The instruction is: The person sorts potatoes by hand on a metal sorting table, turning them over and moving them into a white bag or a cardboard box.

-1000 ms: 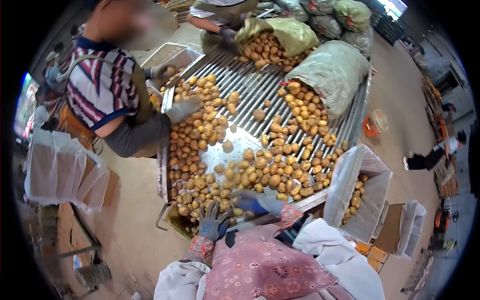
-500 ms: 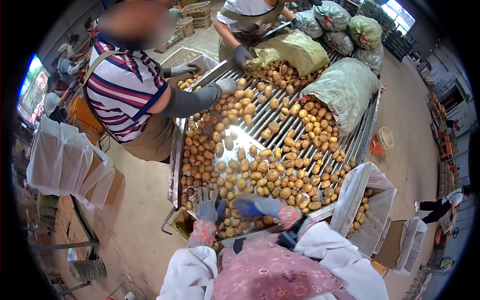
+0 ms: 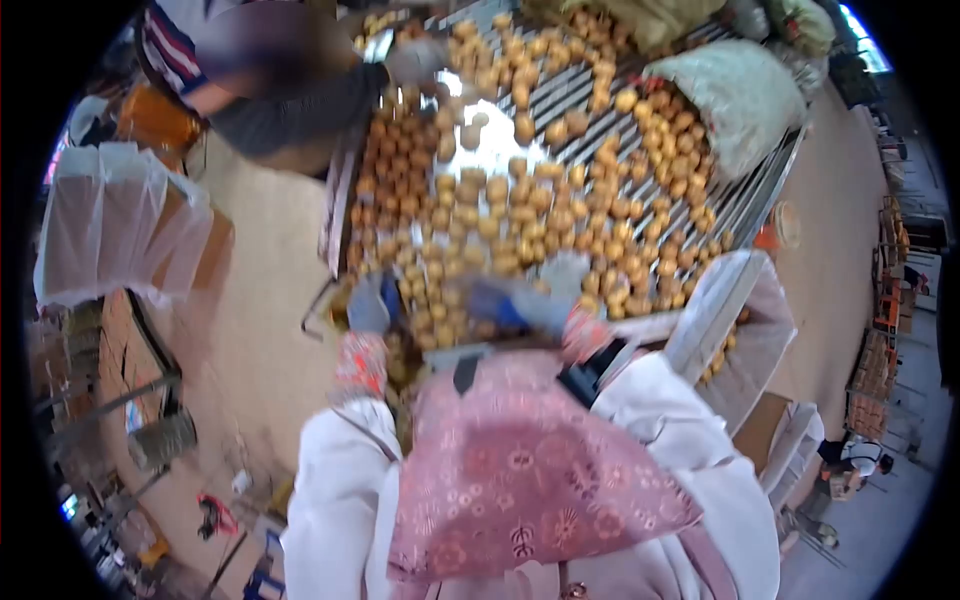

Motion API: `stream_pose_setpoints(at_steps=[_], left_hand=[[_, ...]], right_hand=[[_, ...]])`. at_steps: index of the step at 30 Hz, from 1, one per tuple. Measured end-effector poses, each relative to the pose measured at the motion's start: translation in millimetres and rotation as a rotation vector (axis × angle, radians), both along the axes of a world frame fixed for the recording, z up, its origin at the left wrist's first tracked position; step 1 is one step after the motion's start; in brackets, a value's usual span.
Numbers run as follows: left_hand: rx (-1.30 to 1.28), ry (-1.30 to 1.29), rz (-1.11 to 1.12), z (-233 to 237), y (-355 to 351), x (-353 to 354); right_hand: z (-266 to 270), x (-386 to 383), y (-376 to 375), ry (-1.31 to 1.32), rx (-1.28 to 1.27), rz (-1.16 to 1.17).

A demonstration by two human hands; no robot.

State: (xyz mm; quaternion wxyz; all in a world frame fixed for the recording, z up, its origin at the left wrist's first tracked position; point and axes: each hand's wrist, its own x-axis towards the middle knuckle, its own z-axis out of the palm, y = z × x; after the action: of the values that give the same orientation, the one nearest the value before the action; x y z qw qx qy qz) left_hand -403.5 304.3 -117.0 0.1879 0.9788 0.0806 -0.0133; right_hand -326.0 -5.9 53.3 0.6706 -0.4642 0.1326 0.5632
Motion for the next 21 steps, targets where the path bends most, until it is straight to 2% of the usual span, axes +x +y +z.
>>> stream_pose_setpoints(at_steps=[1,2,3,5,6,8,9,11,12,13,14,15,16,17,19,20,21], left_hand=[[-0.116,-0.044,0.128,17,0,-4],[-0.358,-0.109,0.127,46,2,-5],[-0.477,-0.022,0.233,42,9,-15],[-0.449,0.070,0.258,57,11,-35],[-0.557,0.147,0.370,47,10,-48],[-0.513,0.119,0.343,60,-3,-57],[-0.463,0.083,0.319,69,-12,-60],[-0.509,0.018,0.264,92,-39,-51],[-0.426,-0.008,0.122,93,-51,-43],[-0.347,-0.033,-0.021,92,-63,-34],[-0.349,-0.011,-0.162,101,-80,-24],[-0.348,0.010,-0.305,109,-95,-15],[-0.319,-0.025,-0.495,95,-105,-11],[-0.254,0.125,-0.647,83,-113,-7],[-0.205,0.179,-0.554,67,-106,-18],[-0.144,0.197,-0.542,69,-95,-17],[-0.112,0.166,-0.469,76,-87,-21]], right_hand=[[-34,11,-31,-0.775,-0.145,0.340],[-28,4,-55,-1.076,-0.323,0.451],[-20,1,-78,-1.393,-0.506,0.560],[-70,-27,-147,-1.474,-0.815,1.022],[-74,-41,-160,-1.456,-0.815,1.026],[-76,-63,-175,-1.456,-0.835,0.743],[-75,-59,-170,-1.454,-0.825,0.755],[-76,-54,-144,-1.233,-0.735,0.531],[-47,-45,-114,-1.140,-0.632,0.413],[-76,-51,-102,-1.251,-0.595,0.356],[-95,-52,-84,-1.252,-0.458,0.490],[-58,-42,-57,-1.270,-0.414,0.861],[-93,-53,-58,-1.546,-0.291,0.808],[-83,-44,-53,-1.543,-0.308,0.803],[-33,-11,-45,-0.900,-0.161,0.686],[-18,-9,-52,-0.561,-0.279,0.354],[-11,-8,-67,-0.650,-0.357,0.201]])
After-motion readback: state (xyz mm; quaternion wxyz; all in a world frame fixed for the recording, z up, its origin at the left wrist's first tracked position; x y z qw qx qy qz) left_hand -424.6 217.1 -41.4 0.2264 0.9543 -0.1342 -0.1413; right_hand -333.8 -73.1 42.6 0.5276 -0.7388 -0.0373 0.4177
